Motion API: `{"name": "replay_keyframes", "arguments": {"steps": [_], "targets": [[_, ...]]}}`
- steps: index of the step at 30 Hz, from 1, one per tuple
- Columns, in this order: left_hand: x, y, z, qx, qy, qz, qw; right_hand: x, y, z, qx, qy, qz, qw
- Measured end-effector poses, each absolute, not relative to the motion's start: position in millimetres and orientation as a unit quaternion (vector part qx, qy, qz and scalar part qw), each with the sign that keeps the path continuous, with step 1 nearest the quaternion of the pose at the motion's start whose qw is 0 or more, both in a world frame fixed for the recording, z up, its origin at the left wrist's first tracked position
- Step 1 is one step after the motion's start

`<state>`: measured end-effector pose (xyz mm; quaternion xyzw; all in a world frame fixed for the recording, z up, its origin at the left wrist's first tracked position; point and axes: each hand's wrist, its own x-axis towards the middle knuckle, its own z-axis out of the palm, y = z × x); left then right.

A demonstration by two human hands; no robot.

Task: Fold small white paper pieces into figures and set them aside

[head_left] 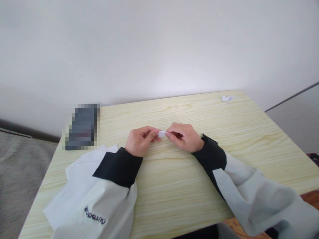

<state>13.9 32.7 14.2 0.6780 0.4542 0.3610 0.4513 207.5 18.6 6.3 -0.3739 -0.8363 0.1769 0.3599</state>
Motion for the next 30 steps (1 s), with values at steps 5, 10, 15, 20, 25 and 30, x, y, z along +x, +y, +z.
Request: {"name": "replay_keyframes", "arguments": {"steps": [5, 10, 15, 20, 25, 30], "targets": [[12.4, 31.2, 15.1, 0.676, 0.460, 0.357, 0.451, 206.4, 18.8, 7.9, -0.362, -0.843, 0.179, 0.356], [14.5, 30.8, 16.6, 0.646, 0.468, 0.380, 0.468, 206.4, 17.4, 9.0, -0.384, -0.825, 0.201, 0.364], [15.1, 31.3, 15.9, 0.660, 0.444, 0.377, 0.475, 207.3, 16.8, 9.2, -0.378, -0.835, 0.195, 0.350], [12.6, 30.9, 17.6, 0.689, 0.470, 0.355, 0.422, 207.3, 17.3, 8.8, -0.365, -0.849, 0.177, 0.337], [13.9, 32.1, 16.2, 0.659, 0.477, 0.349, 0.466, 207.5, 17.6, 7.8, -0.373, -0.849, 0.146, 0.346], [14.8, 32.5, 13.9, 0.627, 0.462, 0.342, 0.526, 206.6, 17.6, 7.7, -0.391, -0.853, 0.042, 0.343]]}}
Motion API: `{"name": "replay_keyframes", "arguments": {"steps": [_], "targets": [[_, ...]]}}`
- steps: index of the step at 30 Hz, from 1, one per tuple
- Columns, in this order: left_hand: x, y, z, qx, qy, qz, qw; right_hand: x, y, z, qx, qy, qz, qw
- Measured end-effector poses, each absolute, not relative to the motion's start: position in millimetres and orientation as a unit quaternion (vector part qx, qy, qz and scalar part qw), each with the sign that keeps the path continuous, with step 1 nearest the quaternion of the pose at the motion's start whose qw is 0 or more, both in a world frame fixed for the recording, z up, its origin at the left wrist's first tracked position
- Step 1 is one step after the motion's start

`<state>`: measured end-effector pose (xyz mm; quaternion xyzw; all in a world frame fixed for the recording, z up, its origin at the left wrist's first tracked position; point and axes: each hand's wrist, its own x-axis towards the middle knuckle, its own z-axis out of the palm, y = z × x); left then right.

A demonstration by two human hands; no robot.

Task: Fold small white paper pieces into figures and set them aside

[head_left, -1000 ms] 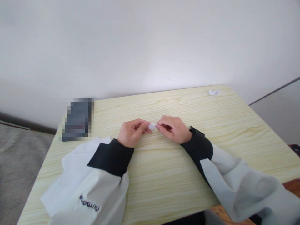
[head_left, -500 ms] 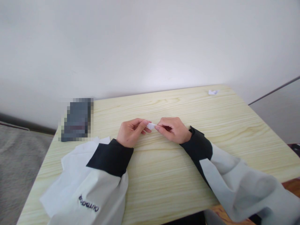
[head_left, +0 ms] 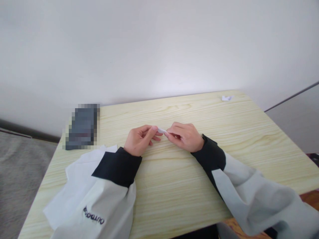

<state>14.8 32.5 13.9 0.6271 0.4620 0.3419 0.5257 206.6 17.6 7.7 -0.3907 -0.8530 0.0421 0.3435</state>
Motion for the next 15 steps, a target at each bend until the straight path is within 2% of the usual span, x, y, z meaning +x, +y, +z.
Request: {"name": "replay_keyframes", "arguments": {"steps": [4, 9, 15], "targets": [[15.3, 32.2, 15.6, 0.630, 0.468, 0.334, 0.522, 203.5, 16.1, 9.0, -0.379, -0.871, -0.012, 0.311], [16.3, 31.6, 18.0, 0.640, 0.469, 0.332, 0.510, 201.7, 13.1, 10.6, -0.371, -0.879, 0.102, 0.280], [17.3, 31.0, 16.7, 0.656, 0.463, 0.337, 0.492, 202.9, 13.9, 10.2, -0.404, -0.844, 0.171, 0.309]]}}
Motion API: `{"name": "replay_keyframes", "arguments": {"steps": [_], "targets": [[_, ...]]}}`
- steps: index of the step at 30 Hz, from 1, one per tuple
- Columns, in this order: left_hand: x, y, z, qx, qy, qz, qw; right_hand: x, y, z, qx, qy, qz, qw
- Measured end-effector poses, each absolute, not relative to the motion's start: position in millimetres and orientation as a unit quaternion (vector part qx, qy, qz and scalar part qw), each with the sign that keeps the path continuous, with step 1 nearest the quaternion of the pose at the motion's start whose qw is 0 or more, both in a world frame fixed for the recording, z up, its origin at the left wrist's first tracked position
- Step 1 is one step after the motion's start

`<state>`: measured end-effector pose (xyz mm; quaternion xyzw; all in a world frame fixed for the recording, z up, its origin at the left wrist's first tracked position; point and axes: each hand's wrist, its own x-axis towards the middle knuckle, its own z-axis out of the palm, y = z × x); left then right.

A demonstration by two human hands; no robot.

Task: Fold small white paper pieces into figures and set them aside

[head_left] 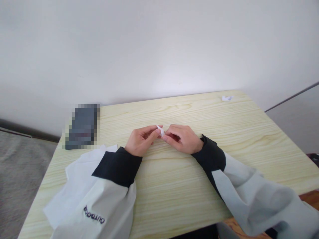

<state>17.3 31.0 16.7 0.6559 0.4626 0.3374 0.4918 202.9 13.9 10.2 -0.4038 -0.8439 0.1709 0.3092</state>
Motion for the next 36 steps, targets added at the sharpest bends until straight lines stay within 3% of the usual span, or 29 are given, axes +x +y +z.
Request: {"name": "replay_keyframes", "arguments": {"steps": [23, 36], "targets": [[17.7, 31.3, 12.1, 0.664, 0.449, 0.337, 0.493, 203.8, 16.7, 5.1, -0.389, -0.859, 0.173, 0.283], [20.5, 26.1, 13.2, 0.750, 0.464, 0.370, 0.292, 195.7, 12.7, 2.6, -0.450, -0.795, 0.154, 0.376]]}}
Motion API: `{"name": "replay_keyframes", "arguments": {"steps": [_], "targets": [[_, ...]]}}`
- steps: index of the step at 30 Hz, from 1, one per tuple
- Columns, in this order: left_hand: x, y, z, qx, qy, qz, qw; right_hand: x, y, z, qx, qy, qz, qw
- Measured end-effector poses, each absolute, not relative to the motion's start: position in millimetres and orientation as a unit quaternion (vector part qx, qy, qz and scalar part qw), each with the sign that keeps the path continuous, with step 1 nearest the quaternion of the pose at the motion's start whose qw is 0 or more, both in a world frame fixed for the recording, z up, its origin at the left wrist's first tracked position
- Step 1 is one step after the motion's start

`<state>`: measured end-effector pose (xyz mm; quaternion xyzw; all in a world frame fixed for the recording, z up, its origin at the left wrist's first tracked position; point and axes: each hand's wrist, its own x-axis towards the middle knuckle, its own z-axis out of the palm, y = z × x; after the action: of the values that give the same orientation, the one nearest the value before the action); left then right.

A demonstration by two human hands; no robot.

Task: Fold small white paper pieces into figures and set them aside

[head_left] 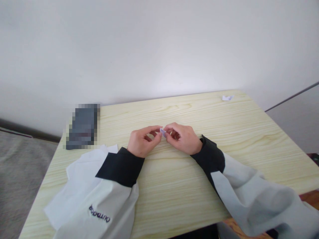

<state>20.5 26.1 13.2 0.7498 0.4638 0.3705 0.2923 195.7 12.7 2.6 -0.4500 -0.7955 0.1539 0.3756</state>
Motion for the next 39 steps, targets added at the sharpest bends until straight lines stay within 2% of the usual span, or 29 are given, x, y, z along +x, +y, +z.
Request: {"name": "replay_keyframes", "arguments": {"steps": [5, 10, 13, 21, 30, 39], "targets": [[21, 25, 13, 0.745, 0.465, 0.368, 0.306, 196, 13, 2, -0.441, -0.789, 0.115, 0.413], [19, 28, 14, 0.682, 0.473, 0.332, 0.448, 196, 14, 2, -0.419, -0.798, 0.057, 0.430], [18, 30, 17, 0.673, 0.456, 0.314, 0.490, 196, 15, 4, -0.397, -0.813, 0.018, 0.425], [17, 32, 20, 0.667, 0.456, 0.308, 0.503, 195, 14, 7, -0.402, -0.835, -0.003, 0.377], [21, 32, 23, 0.652, 0.466, 0.334, 0.496, 192, 11, 6, -0.415, -0.825, -0.037, 0.383], [20, 33, 24, 0.624, 0.478, 0.348, 0.510, 195, 12, 5, -0.403, -0.819, -0.003, 0.409]]}}
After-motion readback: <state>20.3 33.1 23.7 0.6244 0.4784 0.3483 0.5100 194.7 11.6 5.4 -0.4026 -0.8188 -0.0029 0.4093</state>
